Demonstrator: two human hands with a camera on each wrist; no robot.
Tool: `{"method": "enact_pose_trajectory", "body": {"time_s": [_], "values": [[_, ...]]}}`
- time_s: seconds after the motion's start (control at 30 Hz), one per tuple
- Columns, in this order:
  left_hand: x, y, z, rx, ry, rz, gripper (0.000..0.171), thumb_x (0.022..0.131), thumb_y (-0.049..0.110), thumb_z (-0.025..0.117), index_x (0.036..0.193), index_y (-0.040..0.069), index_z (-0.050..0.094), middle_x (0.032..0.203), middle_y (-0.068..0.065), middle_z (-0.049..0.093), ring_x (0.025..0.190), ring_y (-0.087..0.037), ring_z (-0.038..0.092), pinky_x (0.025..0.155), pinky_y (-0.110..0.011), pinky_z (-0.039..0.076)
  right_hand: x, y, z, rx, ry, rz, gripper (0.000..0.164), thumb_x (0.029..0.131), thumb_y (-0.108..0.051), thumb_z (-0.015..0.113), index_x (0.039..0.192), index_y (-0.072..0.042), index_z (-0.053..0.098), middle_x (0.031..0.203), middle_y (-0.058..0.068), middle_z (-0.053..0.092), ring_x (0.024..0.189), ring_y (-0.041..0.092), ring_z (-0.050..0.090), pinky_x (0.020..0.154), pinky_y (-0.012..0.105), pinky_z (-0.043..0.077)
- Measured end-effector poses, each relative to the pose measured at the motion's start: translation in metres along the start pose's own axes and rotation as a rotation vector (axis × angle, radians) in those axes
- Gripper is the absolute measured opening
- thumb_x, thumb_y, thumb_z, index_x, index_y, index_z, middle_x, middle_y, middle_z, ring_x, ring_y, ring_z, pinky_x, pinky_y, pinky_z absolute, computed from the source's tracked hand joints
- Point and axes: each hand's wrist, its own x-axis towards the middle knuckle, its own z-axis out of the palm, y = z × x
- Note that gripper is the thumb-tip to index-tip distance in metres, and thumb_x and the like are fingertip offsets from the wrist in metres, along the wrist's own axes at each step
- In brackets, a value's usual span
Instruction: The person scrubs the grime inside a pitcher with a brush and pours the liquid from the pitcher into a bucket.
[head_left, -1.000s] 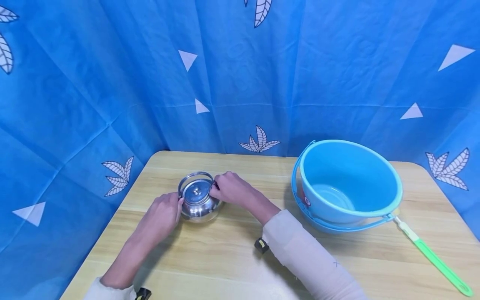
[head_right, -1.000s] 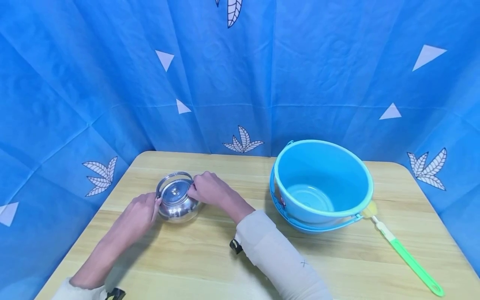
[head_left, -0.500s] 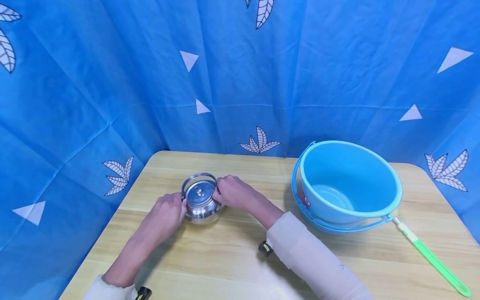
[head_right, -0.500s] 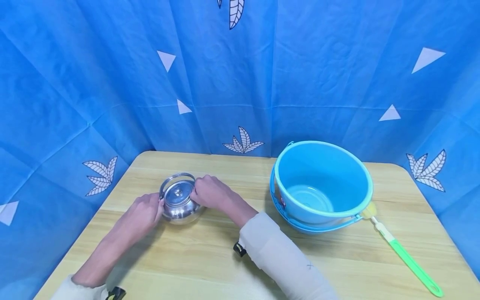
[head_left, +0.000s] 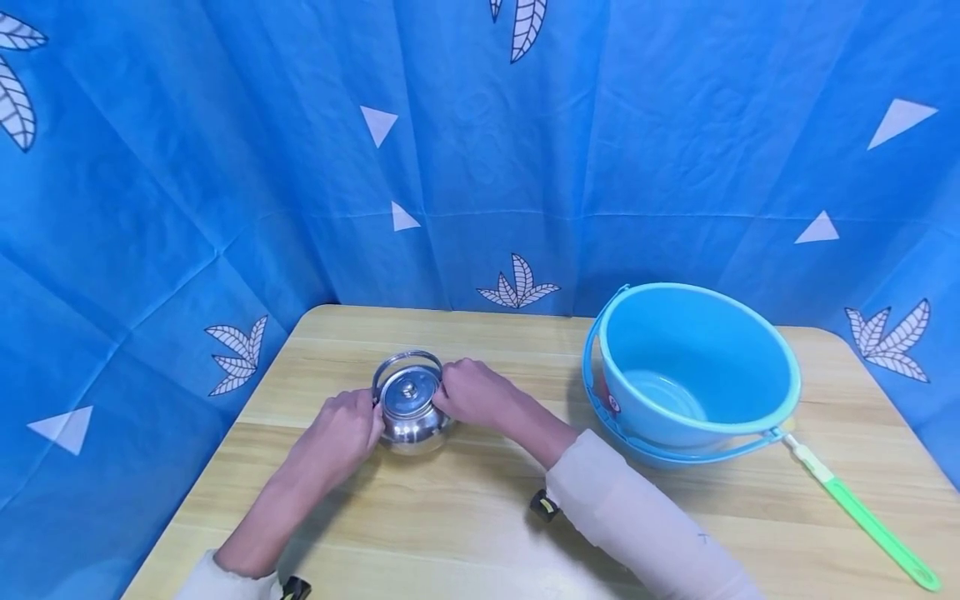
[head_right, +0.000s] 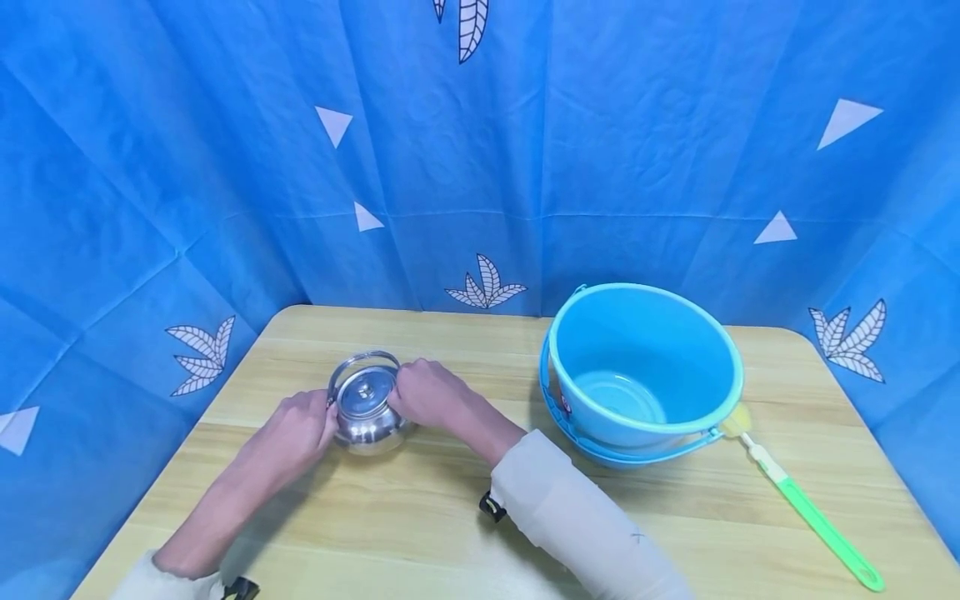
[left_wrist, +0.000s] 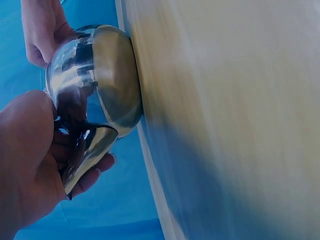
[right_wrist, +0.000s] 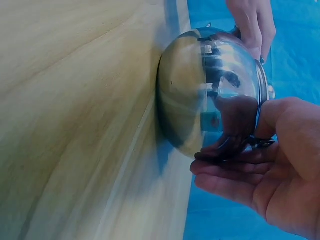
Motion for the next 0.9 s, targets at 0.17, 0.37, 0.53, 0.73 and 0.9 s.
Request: {"method": "enact_pose_trajectory", "body": {"time_s": [0.17, 0.37, 0.53, 0.73, 0.9], "values": [[0.000, 0.004, 0.002, 0.017, 0.008, 0.025, 0.024, 0.097, 0.018, 0.058, 0.089, -0.004, 0.061, 0.070, -0.006, 0.055, 0.066, -0.020, 0.056, 0.071, -0.044, 0.056, -0.006, 0.001, -0.003, 0.004, -0.005, 0.004, 0.033, 0.098, -0.013, 0.058, 0.067, -0.015, 0.048, 0.066, -0.001, 0.049, 0.057, 0.007, 0.044, 0.052, 0.017, 0.039], [-0.001, 0.010, 0.004, 0.044, 0.037, 0.066, 0.022, 0.096, 0.017, 0.060, 0.086, -0.002, 0.059, 0.067, -0.005, 0.051, 0.063, -0.020, 0.053, 0.068, -0.043, 0.055, -0.012, 0.004, -0.004, 0.007, 0.000, 0.009, 0.034, 0.098, -0.014, 0.058, 0.066, -0.016, 0.046, 0.066, -0.001, 0.048, 0.058, 0.008, 0.043, 0.052, 0.018, 0.038], [0.001, 0.015, 0.004, 0.037, 0.028, 0.069, 0.021, 0.096, 0.017, 0.060, 0.087, -0.002, 0.060, 0.068, -0.005, 0.052, 0.063, -0.019, 0.053, 0.069, -0.042, 0.056, -0.018, 0.006, -0.003, 0.009, 0.009, 0.017, 0.033, 0.097, -0.014, 0.057, 0.066, -0.016, 0.047, 0.066, 0.000, 0.049, 0.058, 0.008, 0.044, 0.052, 0.019, 0.038], [0.003, 0.019, 0.004, 0.052, 0.023, 0.082, 0.022, 0.097, 0.018, 0.060, 0.088, -0.003, 0.061, 0.069, -0.004, 0.051, 0.064, -0.017, 0.052, 0.070, -0.041, 0.056, -0.024, 0.010, -0.004, -0.001, 0.019, 0.011, 0.033, 0.098, -0.015, 0.056, 0.066, -0.016, 0.047, 0.065, -0.001, 0.047, 0.058, 0.009, 0.043, 0.052, 0.020, 0.036], [0.005, 0.021, 0.004, 0.048, 0.013, 0.094, 0.022, 0.097, 0.019, 0.060, 0.089, -0.002, 0.061, 0.070, -0.003, 0.051, 0.065, -0.017, 0.052, 0.071, -0.042, 0.056, -0.030, 0.011, -0.006, 0.014, 0.006, 0.023, 0.031, 0.098, -0.016, 0.057, 0.068, -0.016, 0.048, 0.066, -0.002, 0.048, 0.058, 0.008, 0.043, 0.052, 0.020, 0.037]]}}
